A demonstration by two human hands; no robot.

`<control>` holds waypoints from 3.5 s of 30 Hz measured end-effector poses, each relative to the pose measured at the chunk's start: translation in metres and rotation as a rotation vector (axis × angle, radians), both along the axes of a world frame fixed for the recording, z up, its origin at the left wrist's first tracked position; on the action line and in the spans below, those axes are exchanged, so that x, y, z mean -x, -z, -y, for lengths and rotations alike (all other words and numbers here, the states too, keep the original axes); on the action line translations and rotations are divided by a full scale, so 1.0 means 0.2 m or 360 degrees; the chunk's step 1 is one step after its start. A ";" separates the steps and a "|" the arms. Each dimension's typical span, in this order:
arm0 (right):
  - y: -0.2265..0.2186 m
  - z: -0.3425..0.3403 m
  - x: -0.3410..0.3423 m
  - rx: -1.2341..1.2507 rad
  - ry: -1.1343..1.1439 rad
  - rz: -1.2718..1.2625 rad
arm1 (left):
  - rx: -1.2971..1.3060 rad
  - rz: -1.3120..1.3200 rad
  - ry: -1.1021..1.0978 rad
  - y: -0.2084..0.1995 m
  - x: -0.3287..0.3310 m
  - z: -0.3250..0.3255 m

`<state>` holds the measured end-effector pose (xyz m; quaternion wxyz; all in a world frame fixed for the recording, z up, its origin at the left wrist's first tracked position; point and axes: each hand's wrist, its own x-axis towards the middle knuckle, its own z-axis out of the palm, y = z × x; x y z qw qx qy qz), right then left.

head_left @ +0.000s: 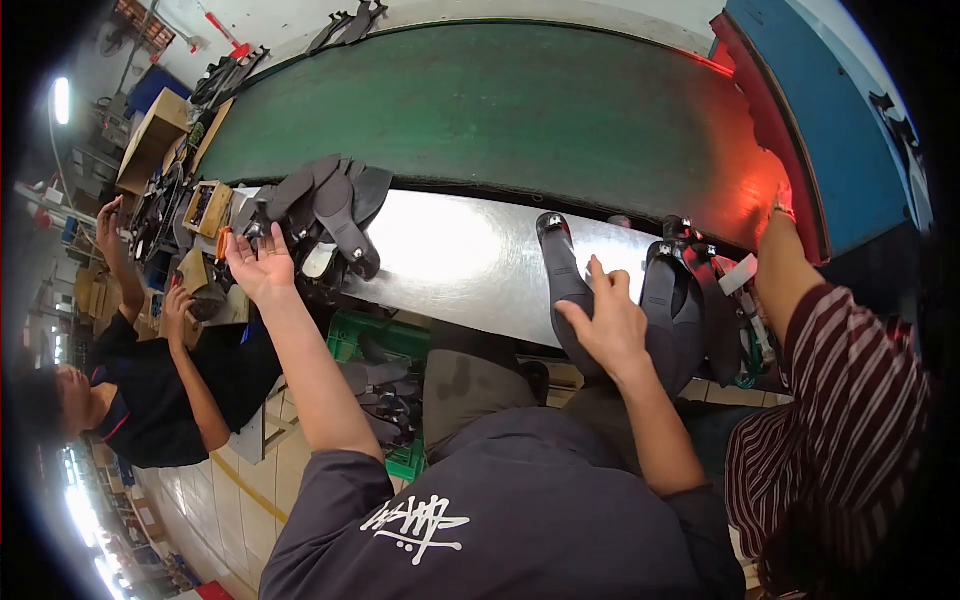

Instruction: Manually threading straps and attaching buckles to shoe components on an assembly line.

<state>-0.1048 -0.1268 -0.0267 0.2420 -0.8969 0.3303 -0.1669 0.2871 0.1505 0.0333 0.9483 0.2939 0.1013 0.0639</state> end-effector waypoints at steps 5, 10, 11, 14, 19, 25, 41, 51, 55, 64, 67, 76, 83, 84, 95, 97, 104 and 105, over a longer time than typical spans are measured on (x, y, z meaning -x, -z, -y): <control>-0.01 -0.05 -0.07 -0.0192 -0.0035 -0.0200 | 0.0085 -0.0062 0.0122 -0.06 0.11 0.06; 0.00 -0.03 -0.08 -0.0256 0.0018 -0.0096 | 0.0146 0.0257 0.0250 -0.12 0.26 -0.05; 0.00 -0.03 -0.07 -0.0292 0.0015 -0.0016 | 0.0118 0.0285 0.0206 -0.14 0.31 -0.07; -0.01 -0.02 -0.05 -0.0510 -0.0034 0.0141 | -0.0444 0.0338 -0.0490 -0.20 0.53 0.03; -0.14 -0.06 0.02 -0.0517 -0.0277 0.0389 | -0.1142 0.0535 0.1040 -0.03 0.81 0.40; -0.30 -0.14 0.14 -0.0136 -0.0383 0.0250 | -0.1256 0.0388 0.2362 -0.06 1.04 0.73; -0.29 -0.25 0.02 -0.1397 -0.0357 0.0767 | -0.0616 0.0068 0.1419 0.05 1.31 0.81; -0.27 -0.17 0.05 -0.2288 -0.0154 0.1041 | -0.0561 0.0104 0.1427 0.08 1.38 0.85; -0.33 -0.22 0.10 -0.1317 -0.0305 0.0963 | -0.0466 -0.0033 0.1428 0.10 1.33 0.84; -0.23 -0.30 0.05 -0.0290 -0.0516 0.0585 | -0.0205 -0.0140 0.1586 0.10 1.35 0.84; -0.21 -0.32 0.06 -0.0404 -0.0735 0.0696 | -0.0153 -0.0114 0.1710 0.16 1.31 0.83; -0.56 -0.14 0.04 0.0018 -0.0203 0.0692 | -0.0305 -0.0449 0.1867 -0.17 1.18 0.74; -0.31 -0.13 0.04 -0.1724 -0.0417 0.0672 | -0.0435 0.0090 0.1928 -0.23 1.21 0.76; -0.29 -0.14 0.03 -0.1951 -0.0413 0.0758 | -0.0567 0.0273 0.2027 -0.19 1.17 0.75; -0.12 -0.23 0.00 -0.2460 -0.0190 0.0578 | -0.0721 0.0086 0.1942 0.00 1.23 0.90; -0.12 -0.26 0.01 -0.2245 -0.0091 0.0651 | -0.0918 0.0134 0.2116 0.07 1.19 0.89; -0.18 -0.25 0.06 -0.1697 -0.0049 0.1055 | -0.0084 -0.0384 0.2037 0.15 1.16 0.87; -0.19 -0.23 0.06 -0.1692 -0.0042 0.1057 | 0.0116 -0.0180 0.2302 0.12 1.14 0.88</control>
